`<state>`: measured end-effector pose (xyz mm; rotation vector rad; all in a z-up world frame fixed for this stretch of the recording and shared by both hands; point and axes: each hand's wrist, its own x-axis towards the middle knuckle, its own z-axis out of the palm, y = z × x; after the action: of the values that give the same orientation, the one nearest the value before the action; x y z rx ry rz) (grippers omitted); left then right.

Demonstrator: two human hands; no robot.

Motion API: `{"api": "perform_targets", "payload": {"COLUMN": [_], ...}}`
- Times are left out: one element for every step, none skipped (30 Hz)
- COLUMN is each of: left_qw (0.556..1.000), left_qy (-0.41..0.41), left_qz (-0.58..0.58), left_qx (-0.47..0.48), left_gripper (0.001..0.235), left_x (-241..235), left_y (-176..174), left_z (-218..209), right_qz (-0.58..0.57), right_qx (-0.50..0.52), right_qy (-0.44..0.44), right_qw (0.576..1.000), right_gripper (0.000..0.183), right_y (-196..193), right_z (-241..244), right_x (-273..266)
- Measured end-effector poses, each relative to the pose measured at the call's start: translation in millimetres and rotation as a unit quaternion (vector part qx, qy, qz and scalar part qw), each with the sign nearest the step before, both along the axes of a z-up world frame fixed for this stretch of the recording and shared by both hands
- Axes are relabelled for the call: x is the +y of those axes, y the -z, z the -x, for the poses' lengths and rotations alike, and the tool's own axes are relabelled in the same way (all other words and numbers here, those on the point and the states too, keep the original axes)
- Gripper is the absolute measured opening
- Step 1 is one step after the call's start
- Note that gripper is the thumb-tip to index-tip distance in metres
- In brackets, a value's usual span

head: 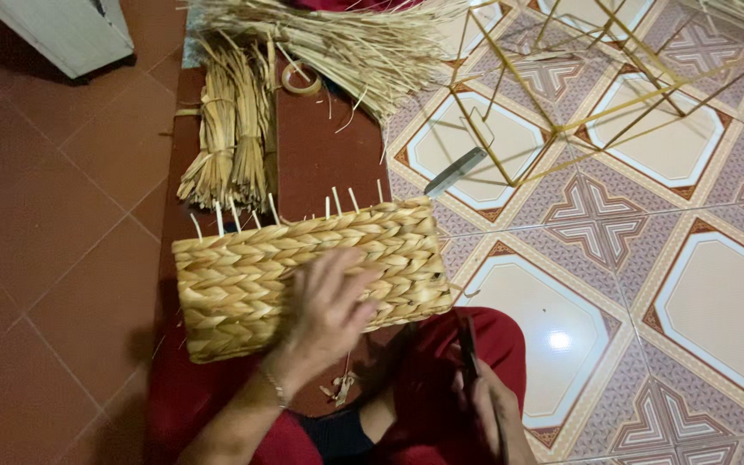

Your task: The person trims the protruding ends of a woven basket using scissors. They hold the basket with one hand and cut the excess material along the edges with the other hand.

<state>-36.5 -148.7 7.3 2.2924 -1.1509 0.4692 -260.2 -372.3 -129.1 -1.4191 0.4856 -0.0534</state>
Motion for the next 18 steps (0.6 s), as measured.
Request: {"api": "perform_targets", "payload": {"left_qw": [0.999,0.997,0.996,0.993,0.99,0.989,0.988,0.986,0.986,0.986,0.985,0.983,0.979,0.975,0.978,0.98,0.982,0.984], "left_qy": [-0.034,-0.07,-0.093,-0.116,-0.139,-0.147,-0.155,-0.165,-0.164,-0.162,-0.161,-0.171,-0.18,-0.188,-0.179,-0.17,-0.161,-0.165], "left_qz": [0.005,0.011,0.013,0.014,0.016,0.008,0.001,-0.006,-0.013,-0.019,-0.026,-0.038,-0.051,-0.063,-0.049,-0.034,-0.019,-0.008], "left_qx": [-0.015,-0.029,-0.015,-0.001,0.012,0.018,0.024,0.03,0.035,0.04,0.046,0.064,0.081,0.099,0.099,0.098,0.097,0.067], "left_gripper": [0.036,0.038,0.04,0.042,0.044,0.046,0.048,0.05,0.051,0.053,0.054,0.056,0.059,0.061,0.061,0.061,0.061,0.062], "left_x": [5.0,11.2,19.4,28.7,33.9,35.1,35.3,34.9,31.8,25.9,21.6,18.2,15.4,13.8,14.7,17.7,21.5,27.9], "left_y": [1.0,1.9,2.1,1.7,2.6,4.1,5.1,5.3,6.3,8.9,10.3,10.8,10.8,10.3,9.7,8.5,7.6,6.8], "left_z": [-9.5,-18.7,-29.3,-41.1,-50.7,-59.5,-67.6,-74.8,-79.8,-82.6,-85.7,-88.0,-89.5,-89.8,-86.5,-81.4,-75.0,-67.3], "right_qz": [-0.07,-0.139,-0.158,-0.178,-0.198,-0.197,-0.197,-0.196,-0.155,-0.114,-0.073,-0.03,0.014,0.058,0.048,0.037,0.025,0.065], "right_qx": [0.04,0.081,0.082,0.082,0.082,0.066,0.051,0.035,0.015,-0.004,-0.023,-0.032,-0.041,-0.05,-0.058,-0.067,-0.076,-0.08], "right_qy": [0.047,0.092,0.106,0.119,0.131,0.128,0.125,0.12,0.115,0.109,0.104,0.098,0.092,0.086,0.099,0.111,0.123,0.113], "right_qw": [0.996,0.983,0.978,0.973,0.968,0.97,0.971,0.973,0.981,0.987,0.992,0.994,0.995,0.993,0.992,0.991,0.989,0.988], "right_gripper": [0.054,0.056,0.058,0.06,0.062,0.06,0.058,0.056,0.054,0.052,0.052,0.05,0.05,0.052,0.051,0.05,0.048,0.048], "right_y": [0.8,-0.6,-3.9,-7.7,-11.3,-13.5,-14.8,-15.9,-17.1,-17.7,-18.1,-19.7,-22.3,-25.2,-28.2,-32.8,-38.5,-44.8], "right_z": [-8.3,-13.7,-15.4,-17.1,-19.6,-25.7,-34.3,-44.5,-52.0,-57.1,-61.1,-63.4,-65.6,-67.3,-71.6,-77.3,-81.8,-87.7], "right_x": [-1.0,-2.3,-3.4,-4.1,-4.2,-3.4,-1.9,-0.7,0.6,1.5,2.2,-0.2,-5.0,-10.0,-14.4,-20.4,-26.1,-32.4]}}
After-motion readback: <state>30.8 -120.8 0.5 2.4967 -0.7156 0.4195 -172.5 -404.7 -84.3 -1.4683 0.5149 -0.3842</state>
